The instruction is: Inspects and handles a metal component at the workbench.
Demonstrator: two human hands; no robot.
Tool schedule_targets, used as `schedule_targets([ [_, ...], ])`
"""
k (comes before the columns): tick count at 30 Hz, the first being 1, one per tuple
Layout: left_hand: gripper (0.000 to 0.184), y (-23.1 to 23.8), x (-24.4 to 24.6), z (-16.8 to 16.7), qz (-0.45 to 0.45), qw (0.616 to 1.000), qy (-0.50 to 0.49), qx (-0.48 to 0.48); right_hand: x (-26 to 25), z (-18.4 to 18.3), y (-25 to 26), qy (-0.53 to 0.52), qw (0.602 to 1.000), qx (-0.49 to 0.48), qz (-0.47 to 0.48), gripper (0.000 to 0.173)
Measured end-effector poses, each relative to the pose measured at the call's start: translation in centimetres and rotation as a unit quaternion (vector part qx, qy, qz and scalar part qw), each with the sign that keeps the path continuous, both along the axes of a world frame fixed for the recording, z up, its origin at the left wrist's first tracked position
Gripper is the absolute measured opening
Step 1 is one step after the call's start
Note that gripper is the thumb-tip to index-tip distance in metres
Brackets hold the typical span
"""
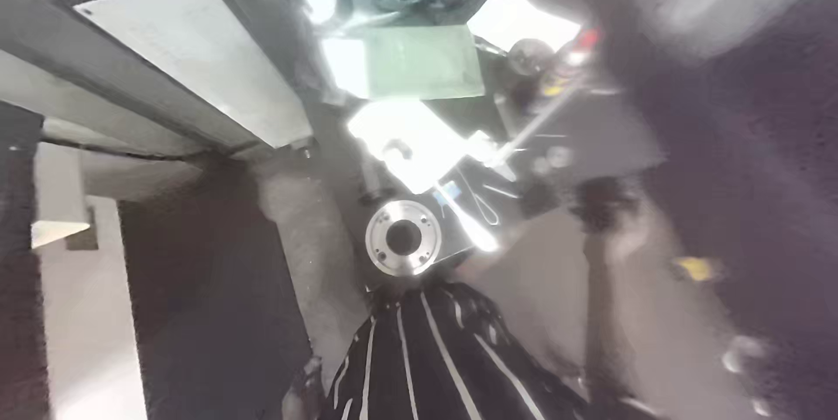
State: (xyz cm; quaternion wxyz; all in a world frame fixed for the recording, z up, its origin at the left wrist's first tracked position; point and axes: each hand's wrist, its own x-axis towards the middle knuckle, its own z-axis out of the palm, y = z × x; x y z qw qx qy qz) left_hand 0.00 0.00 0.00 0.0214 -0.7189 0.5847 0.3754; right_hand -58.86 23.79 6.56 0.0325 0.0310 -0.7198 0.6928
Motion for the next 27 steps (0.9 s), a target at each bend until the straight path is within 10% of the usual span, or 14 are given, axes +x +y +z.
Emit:
schedule_targets([
  [3,0.032,-3.7,-4.3,2.2,-0.122,0.962,0.165,-0.181,8.2,3.2,-3.6,-0.004,0.981,-0.112,0.158,0.035],
  [6,0.039,-6.7,-10.4,7.9,-0.267,0.834,0.335,-0.35,14.4,4.7,-9.3,0.013,0.953,-0.075,0.292,0.042],
  [11,0.078,-5.8,-17.9,17.2,-0.461,0.654,0.34,-0.494,24.5,9.2,-17.9,-0.017,0.802,-0.131,0.582,0.065],
  [15,0.038,-7.4,-18.4,17.1,-0.384,0.636,0.444,-0.502,30.6,13.2,-17.6,-0.031,0.72,-0.072,0.69,0.091],
  [20,0.03,-10.1,-14.6,20.3,-0.255,0.644,0.625,-0.361,33.2,14.0,-19.1,0.084,0.664,-0.152,0.728,0.125],
  [24,0.023,-11.3,-12.0,21.4,-0.116,0.669,0.691,-0.249,34.9,14.1,-20.5,0.157,0.765,-0.183,0.597,0.078],
  [27,0.042,-12.2,-10.7,20.8,-0.053,0.648,0.759,-0.046,36.4,13.0,-22.1,0.362,0.77,0.012,0.525,0.057],
])
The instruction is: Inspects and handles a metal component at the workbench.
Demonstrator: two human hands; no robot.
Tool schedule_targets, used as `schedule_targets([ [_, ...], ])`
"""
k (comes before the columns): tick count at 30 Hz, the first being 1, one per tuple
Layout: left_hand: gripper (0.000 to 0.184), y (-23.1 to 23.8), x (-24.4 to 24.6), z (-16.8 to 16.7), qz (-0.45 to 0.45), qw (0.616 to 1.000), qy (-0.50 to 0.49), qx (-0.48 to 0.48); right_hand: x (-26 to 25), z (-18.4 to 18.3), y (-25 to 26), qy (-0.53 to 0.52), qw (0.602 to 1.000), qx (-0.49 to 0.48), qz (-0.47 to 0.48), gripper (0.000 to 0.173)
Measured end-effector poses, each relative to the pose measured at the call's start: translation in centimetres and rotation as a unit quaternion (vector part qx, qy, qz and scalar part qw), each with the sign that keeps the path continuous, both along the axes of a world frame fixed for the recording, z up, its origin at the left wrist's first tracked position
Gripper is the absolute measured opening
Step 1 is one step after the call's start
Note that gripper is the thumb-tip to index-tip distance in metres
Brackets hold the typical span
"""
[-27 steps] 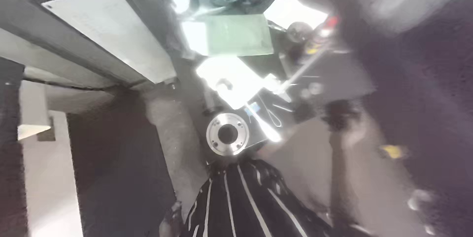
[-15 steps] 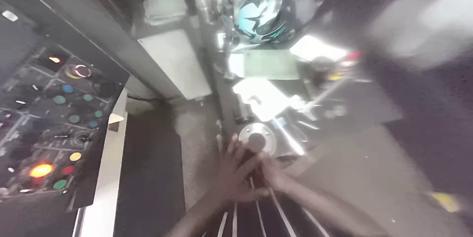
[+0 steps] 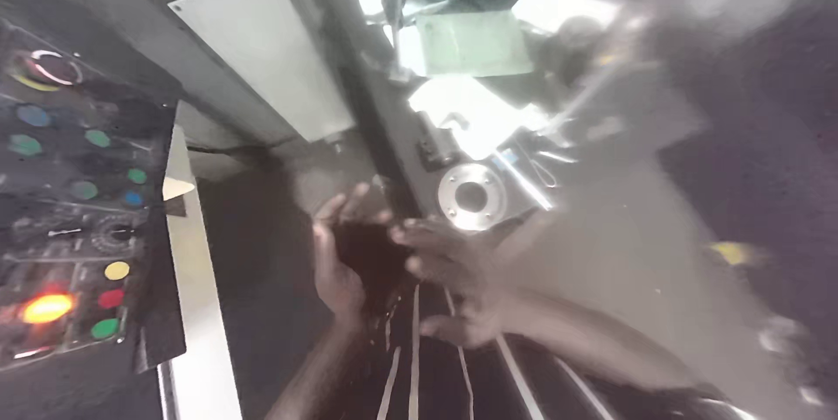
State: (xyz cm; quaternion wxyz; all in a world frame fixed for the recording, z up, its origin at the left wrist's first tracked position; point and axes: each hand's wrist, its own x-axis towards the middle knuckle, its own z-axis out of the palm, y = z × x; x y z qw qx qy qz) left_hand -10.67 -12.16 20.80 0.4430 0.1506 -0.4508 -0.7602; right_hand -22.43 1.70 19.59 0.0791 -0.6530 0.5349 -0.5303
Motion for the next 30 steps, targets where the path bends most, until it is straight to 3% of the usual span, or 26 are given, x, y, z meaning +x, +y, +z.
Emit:
schedule_targets([
  [2,0.081,0.8,0.3,-0.6,-0.131,0.983,0.082,0.103,0.6,-2.0,-1.2,0.15,0.987,0.055,-0.014,0.045],
  [3,0.096,1.3,0.6,-1.3,-0.187,0.968,0.095,0.139,0.7,-3.7,-1.6,0.175,0.983,0.053,-0.021,0.043],
  [4,0.101,1.9,0.8,-1.9,-0.216,0.957,0.087,0.174,0.7,-5.3,-1.6,0.184,0.981,0.033,-0.044,0.041],
  [7,0.082,2.6,1.6,-4.3,-0.241,0.955,-0.039,0.167,-0.5,-7.2,-0.5,0.207,0.973,0.034,-0.094,0.034],
  [9,0.076,2.5,2.5,-6.7,-0.276,0.939,-0.192,0.076,-1.9,-8.0,1.3,0.173,0.975,0.099,-0.099,0.032],
  [11,0.078,2.6,2.4,-8.1,-0.303,0.912,-0.274,0.027,-4.4,-9.5,3.6,0.11,0.969,0.175,-0.134,0.031],
  [14,0.06,3.4,1.8,-9.3,-0.274,0.92,-0.271,0.065,-8.8,-11.6,7.3,-0.02,0.942,0.251,-0.222,0.038],
  [17,0.064,4.2,1.4,-9.8,-0.232,0.929,-0.276,0.078,-12.6,-12.4,10.2,-0.187,0.874,0.303,-0.331,0.05],
  [20,0.062,5.1,0.3,-10.0,-0.181,0.937,-0.293,0.052,-16.9,-16.2,12.3,-0.169,0.869,0.269,-0.38,0.039],
  [22,0.06,5.7,-0.7,-10.1,-0.141,0.94,-0.308,0.041,-18.9,-17.1,11.9,-0.144,0.875,0.274,-0.373,0.034],
  [26,0.049,6.5,-2.1,-9.8,-0.083,0.949,-0.301,0.04,-22.4,-17.6,7.5,-0.114,0.909,0.284,-0.283,0.038],
  [30,0.046,6.7,-2.7,-9.3,-0.067,0.944,-0.321,0.046,-25.9,-17.3,2.1,-0.046,0.913,0.362,-0.183,0.026],
])
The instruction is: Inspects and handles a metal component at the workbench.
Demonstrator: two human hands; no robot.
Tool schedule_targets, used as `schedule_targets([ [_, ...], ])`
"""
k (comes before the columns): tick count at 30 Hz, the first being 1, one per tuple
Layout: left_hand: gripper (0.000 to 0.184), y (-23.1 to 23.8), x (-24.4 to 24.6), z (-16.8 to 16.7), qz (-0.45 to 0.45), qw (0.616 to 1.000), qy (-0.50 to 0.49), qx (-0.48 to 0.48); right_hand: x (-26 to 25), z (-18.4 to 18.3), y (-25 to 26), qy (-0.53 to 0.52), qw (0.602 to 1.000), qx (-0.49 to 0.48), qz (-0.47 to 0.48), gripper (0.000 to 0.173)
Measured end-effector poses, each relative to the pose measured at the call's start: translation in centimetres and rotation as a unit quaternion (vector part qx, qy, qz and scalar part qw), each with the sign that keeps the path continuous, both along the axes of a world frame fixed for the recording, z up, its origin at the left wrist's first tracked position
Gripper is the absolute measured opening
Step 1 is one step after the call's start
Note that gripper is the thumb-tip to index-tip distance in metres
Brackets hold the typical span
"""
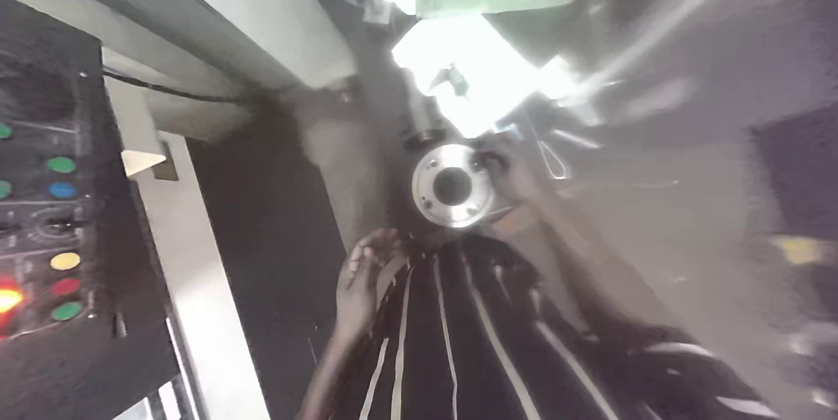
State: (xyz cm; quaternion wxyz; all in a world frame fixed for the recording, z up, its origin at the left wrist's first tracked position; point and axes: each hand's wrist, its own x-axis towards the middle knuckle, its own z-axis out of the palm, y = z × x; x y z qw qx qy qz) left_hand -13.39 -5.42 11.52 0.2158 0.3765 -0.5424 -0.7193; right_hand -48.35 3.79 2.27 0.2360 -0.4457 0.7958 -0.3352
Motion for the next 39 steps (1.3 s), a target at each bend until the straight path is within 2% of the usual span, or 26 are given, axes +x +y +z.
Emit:
schedule_targets([
  [4,0.046,-0.3,0.0,-0.3,0.013,0.999,-0.037,0.008,-0.9,-1.4,0.4,-0.011,1.0,0.018,0.003,0.023],
  [10,0.043,-1.5,-0.4,-1.7,-0.038,0.997,-0.06,0.01,3.8,-3.4,5.3,-0.066,0.987,-0.031,-0.142,0.021],
  [13,0.043,-2.1,-0.3,-2.7,-0.079,0.996,-0.046,0.019,6.7,-2.5,6.7,-0.08,0.978,-0.01,-0.191,0.02],
  [15,0.042,-2.6,-0.4,-3.5,-0.108,0.992,-0.07,-0.009,8.7,-3.5,7.5,-0.061,0.973,-0.042,-0.217,0.019],
  [18,0.038,-3.3,-0.9,-3.9,-0.167,0.979,-0.113,-0.038,12.0,-2.5,7.7,-0.075,0.968,-0.078,-0.227,0.017],
  [21,0.037,-4.0,-1.3,-4.4,-0.246,0.956,-0.158,-0.031,15.2,-1.5,7.0,-0.083,0.965,-0.06,-0.24,0.018],
  [26,0.036,-3.8,-1.4,-6.9,-0.328,0.928,-0.177,-0.02,18.0,0.5,5.2,-0.168,0.955,0.019,-0.242,0.024],
  [29,0.049,-3.2,-1.4,-6.9,-0.351,0.916,-0.192,-0.009,18.6,1.5,4.6,-0.224,0.947,0.059,-0.222,0.028],
  [33,0.073,-2.5,-1.4,-6.2,-0.329,0.918,-0.22,-0.014,19.1,3.0,3.4,-0.379,0.916,0.052,-0.124,0.051],
  [37,0.071,-1.6,-1.7,-7.4,-0.276,0.943,-0.17,-0.076,18.3,3.4,1.9,-0.469,0.879,0.05,-0.073,0.057],
  [39,0.073,-1.3,-2.2,-7.2,-0.278,0.938,-0.158,-0.135,18.1,3.6,1.0,-0.499,0.862,0.047,-0.078,0.06],
])
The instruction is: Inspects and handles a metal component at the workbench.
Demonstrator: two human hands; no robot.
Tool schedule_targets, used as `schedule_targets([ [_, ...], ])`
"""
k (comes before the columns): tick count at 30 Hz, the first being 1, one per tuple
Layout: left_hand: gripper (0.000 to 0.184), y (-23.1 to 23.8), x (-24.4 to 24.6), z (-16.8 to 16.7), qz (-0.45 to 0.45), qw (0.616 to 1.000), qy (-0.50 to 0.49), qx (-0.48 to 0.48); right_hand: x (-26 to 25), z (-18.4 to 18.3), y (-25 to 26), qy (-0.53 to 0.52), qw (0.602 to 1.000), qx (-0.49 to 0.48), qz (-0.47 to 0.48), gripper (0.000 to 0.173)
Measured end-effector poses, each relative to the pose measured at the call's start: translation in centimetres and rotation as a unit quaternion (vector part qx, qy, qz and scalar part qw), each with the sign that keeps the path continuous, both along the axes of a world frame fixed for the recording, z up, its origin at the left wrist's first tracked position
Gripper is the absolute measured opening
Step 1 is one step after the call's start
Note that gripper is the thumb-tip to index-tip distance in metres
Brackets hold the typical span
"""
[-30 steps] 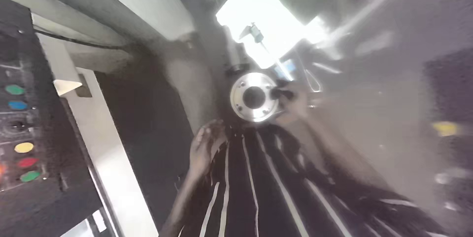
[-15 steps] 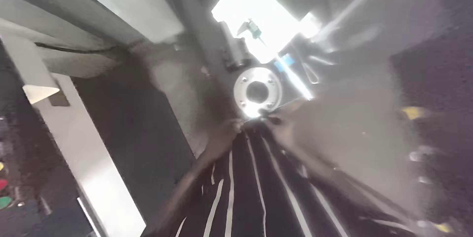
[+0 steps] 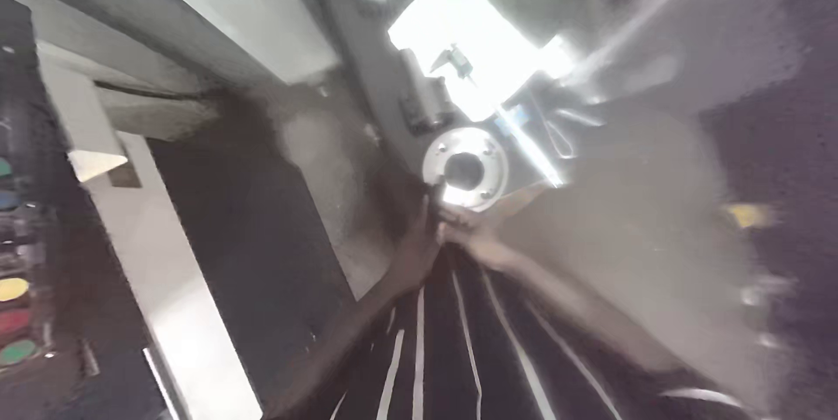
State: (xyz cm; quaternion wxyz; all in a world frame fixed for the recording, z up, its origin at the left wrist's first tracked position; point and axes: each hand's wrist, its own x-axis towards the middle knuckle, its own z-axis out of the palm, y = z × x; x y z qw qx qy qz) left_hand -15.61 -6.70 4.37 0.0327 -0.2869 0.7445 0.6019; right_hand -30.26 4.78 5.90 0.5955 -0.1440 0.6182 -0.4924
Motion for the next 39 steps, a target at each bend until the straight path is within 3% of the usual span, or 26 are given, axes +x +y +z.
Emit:
schedule_targets([
  [5,0.077,1.4,-1.0,-1.3,0.075,0.992,0.058,0.086,-1.3,1.0,-1.4,-0.036,0.998,-0.041,0.014,0.056],
  [8,0.078,1.8,-2.3,-2.0,0.101,0.992,0.04,0.058,-4.0,1.4,-0.9,-0.054,0.996,-0.055,0.051,0.05],
  [11,0.074,0.3,-4.9,-1.3,0.088,0.995,-0.003,-0.05,-7.7,1.1,0.6,0.083,0.991,-0.096,0.051,0.031],
  [13,0.068,-1.5,-6.4,-1.1,0.083,0.991,-0.048,-0.097,-9.9,0.6,1.4,0.2,0.976,-0.084,0.025,0.027],
  [20,0.068,-6.3,-9.5,-3.6,0.063,0.989,-0.068,-0.112,-13.5,-4.7,0.3,0.449,0.893,0.033,-0.014,0.071],
  [23,0.068,-6.4,-10.3,-3.8,0.063,0.987,-0.081,-0.121,-11.9,-5.8,-0.1,0.505,0.859,0.08,0.031,0.082],
  [27,0.065,-5.7,-10.0,-2.7,0.053,0.985,-0.09,-0.138,-12.1,-6.8,-0.1,0.549,0.828,0.078,0.085,0.08],
  [30,0.079,-5.4,-10.6,-2.0,0.018,0.971,-0.123,-0.202,-12.6,-6.5,0.1,0.551,0.826,0.062,0.099,0.08],
  [33,0.081,-5.4,-10.8,-2.3,-0.02,0.959,-0.111,-0.261,-12.3,-6.5,0.3,0.539,0.838,0.038,0.077,0.08],
  [39,0.086,-6.1,-12.0,-2.1,-0.066,0.951,-0.097,-0.285,-12.9,-6.1,0.2,0.5,0.86,0.052,0.09,0.087],
])
